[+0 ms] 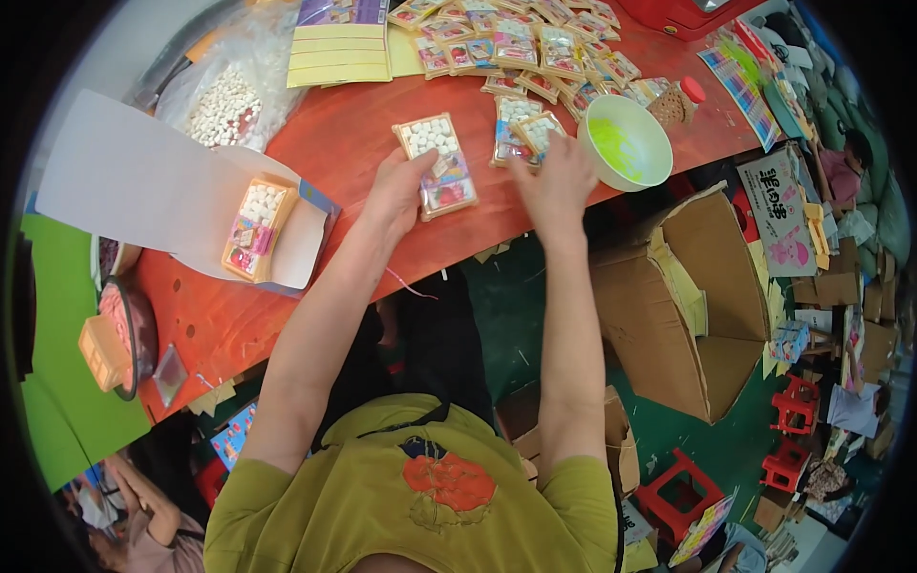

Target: Packaging small wrapped products into cardboard display boxes.

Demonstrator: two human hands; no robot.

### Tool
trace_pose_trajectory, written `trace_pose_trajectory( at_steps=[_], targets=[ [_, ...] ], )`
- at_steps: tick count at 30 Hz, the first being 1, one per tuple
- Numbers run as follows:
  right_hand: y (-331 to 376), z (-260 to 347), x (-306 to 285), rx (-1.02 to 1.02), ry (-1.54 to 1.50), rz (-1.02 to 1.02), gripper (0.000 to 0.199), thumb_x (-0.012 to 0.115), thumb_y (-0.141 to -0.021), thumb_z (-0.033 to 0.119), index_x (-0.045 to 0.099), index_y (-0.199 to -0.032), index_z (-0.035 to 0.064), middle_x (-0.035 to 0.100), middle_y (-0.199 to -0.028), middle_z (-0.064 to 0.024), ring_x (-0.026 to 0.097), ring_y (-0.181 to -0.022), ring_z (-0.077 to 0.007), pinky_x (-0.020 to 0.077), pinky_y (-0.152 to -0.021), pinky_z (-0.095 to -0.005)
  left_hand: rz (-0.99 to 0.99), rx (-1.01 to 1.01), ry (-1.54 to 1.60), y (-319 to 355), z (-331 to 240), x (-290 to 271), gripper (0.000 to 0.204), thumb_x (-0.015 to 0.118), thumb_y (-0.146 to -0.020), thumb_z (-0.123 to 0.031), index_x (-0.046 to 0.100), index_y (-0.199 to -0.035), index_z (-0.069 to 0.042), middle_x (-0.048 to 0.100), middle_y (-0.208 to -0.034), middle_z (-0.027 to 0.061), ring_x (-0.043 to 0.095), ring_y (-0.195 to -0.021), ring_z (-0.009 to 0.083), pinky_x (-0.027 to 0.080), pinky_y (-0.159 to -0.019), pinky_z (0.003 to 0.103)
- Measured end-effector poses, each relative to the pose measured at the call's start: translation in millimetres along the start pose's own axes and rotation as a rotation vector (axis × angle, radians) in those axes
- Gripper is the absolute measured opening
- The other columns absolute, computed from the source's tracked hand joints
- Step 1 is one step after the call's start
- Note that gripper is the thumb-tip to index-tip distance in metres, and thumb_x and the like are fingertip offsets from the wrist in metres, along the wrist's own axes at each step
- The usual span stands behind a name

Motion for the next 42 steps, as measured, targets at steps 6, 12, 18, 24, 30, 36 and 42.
trace_pose_trajectory(
  at_steps=[6, 12, 18, 24, 30, 36, 42],
  targets=[
    [24.8, -31.5, 10.2, 0.077, 0.32, -0.006, 0.06, 0.074, -0.085, 0.04, 0.055, -0.132, 0.0087, 0.054, -0.13, -0.0175, 0.056, -0.117, -0.0381, 0.0426, -0.101, -0.052, 0.022, -0.007, 0.031, 35.7, 5.5, -29.3, 0.029, 0.056, -0.1, -0.004, 0.052, -0.129, 0.001, 0.067, -0.119, 0.014, 0.07, -0.101, 0.0239, 0.062, -0.082, 0.041],
    [36.4, -19.8, -11.6, 0.279, -0.253, -0.065, 0.063, 0.076, -0.085, 0.029, 0.051, -0.136, 0.0035, 0.044, -0.131, -0.0193, 0.061, -0.1, -0.0248, 0.0571, -0.074, -0.0375, 0.023, -0.066, 0.132, 42.3, 20.5, -27.1, 0.028, 0.052, -0.106, -0.015, 0.052, -0.131, -0.002, 0.065, -0.12, 0.0121, 0.069, -0.104, 0.0231, 0.06, -0.085, 0.043],
    [66.4, 91.5, 12.2, 0.015, -0.448, 0.104, 0.059, 0.077, -0.082, 0.022, 0.057, -0.134, 0.0033, 0.049, -0.128, -0.0176, 0.053, -0.117, -0.0319, 0.0476, -0.099, -0.04, 0.256, -0.042, 0.26, 57.4, 9.6, 1.9, 0.045, 0.041, -0.11, -0.037, 0.049, -0.139, -0.003, 0.064, -0.127, 0.0109, 0.065, -0.115, 0.0231, 0.053, -0.101, 0.041],
    [67.6, 98.2, 30.4, -0.106, -0.236, 0.224, 0.061, 0.078, -0.082, 0.033, 0.059, -0.132, 0.0047, 0.05, -0.134, -0.0189, 0.048, -0.125, -0.0363, 0.0408, -0.102, -0.0492, 0.1, 0.058, 0.164, 53.4, 10.1, -38.1, 0.033, 0.053, -0.101, -0.01, 0.052, -0.132, 0.002, 0.065, -0.123, 0.014, 0.067, -0.111, 0.0238, 0.056, -0.094, 0.04],
    [-15.2, 11.3, 48.2, 0.232, 0.078, -0.049, 0.069, 0.072, -0.084, 0.049, 0.056, -0.135, 0.0057, 0.055, -0.135, -0.0228, 0.049, -0.126, -0.0444, 0.0395, -0.103, -0.0581, 0.017, 0.063, 0.188, 53.9, 0.1, -48.3, 0.035, 0.053, -0.101, -0.007, 0.049, -0.134, 0.003, 0.063, -0.126, 0.0154, 0.067, -0.112, 0.0253, 0.056, -0.096, 0.041],
    [11.9, 22.0, 41.5, 0.332, 0.034, 0.138, 0.069, 0.074, -0.082, 0.041, 0.055, -0.139, 0.0066, 0.054, -0.135, -0.0226, 0.05, -0.126, -0.0408, 0.0425, -0.104, -0.0517, 0.033, 0.019, 0.216, 52.1, 5.9, -51.0, 0.033, 0.054, -0.102, -0.01, 0.05, -0.132, 0.003, 0.064, -0.125, 0.0155, 0.067, -0.112, 0.0242, 0.058, -0.094, 0.041],
    [59.3, 130.9, 35.3, -0.102, -0.437, 0.278, 0.059, 0.074, -0.084, 0.023, 0.057, -0.138, 0.0061, 0.049, -0.134, -0.0202, 0.051, -0.125, -0.0348, 0.0444, -0.104, -0.0409, 0.087, 0.122, 0.163, 47.2, 2.2, -55.4, 0.037, 0.049, -0.105, -0.014, 0.048, -0.138, 0.002, 0.061, -0.13, 0.0136, 0.064, -0.116, 0.0229, 0.055, -0.098, 0.04]
  ],
)
Point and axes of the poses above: each hand's wrist, its own y-axis away from the middle knuckle, its own x-axis out of the palm, z = x × y, the point moved 10 cm from there along -y, towards the middle knuckle
